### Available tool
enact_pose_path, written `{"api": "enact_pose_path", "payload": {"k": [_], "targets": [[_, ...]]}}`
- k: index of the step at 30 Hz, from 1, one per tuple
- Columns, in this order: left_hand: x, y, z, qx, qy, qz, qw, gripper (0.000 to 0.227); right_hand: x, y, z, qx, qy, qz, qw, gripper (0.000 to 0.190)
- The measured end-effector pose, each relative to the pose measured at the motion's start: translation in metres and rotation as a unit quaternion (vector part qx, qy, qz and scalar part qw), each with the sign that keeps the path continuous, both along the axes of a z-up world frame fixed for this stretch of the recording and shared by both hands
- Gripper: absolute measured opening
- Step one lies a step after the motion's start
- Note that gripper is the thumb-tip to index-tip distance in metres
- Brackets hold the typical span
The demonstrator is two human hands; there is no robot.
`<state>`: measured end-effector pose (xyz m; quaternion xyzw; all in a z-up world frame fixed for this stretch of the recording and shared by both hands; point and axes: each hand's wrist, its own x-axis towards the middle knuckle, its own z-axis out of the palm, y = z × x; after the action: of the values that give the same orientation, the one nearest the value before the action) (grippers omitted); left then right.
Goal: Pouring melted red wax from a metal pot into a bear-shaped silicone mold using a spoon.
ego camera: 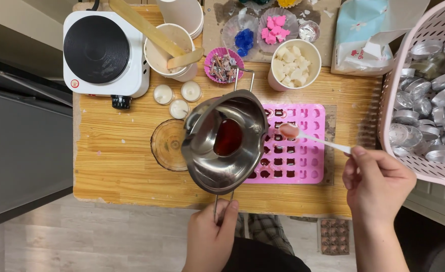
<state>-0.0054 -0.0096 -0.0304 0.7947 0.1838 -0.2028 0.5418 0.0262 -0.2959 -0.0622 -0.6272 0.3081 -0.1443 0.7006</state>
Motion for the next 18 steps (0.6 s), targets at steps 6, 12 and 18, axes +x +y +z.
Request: {"api": "enact_pose_path", "payload": {"k": [6, 12, 18], "targets": [[-0.001, 0.012, -0.005, 0.014, 0.025, -0.002, 1.000, 0.031, 0.005, 0.002, -0.019, -0.020, -0.008, -0.031, 0.999, 0.017], [0.001, 0.019, -0.004, 0.009, 0.025, -0.011, 1.000, 0.030, 0.012, 0.010, -0.031, -0.028, -0.011, -0.070, 0.997, 0.020], [0.007, 0.024, -0.001, 0.026, 0.044, -0.024, 0.998, 0.031, 0.010, 0.011, -0.037, -0.039, -0.017, -0.080, 0.996, 0.021]]}}
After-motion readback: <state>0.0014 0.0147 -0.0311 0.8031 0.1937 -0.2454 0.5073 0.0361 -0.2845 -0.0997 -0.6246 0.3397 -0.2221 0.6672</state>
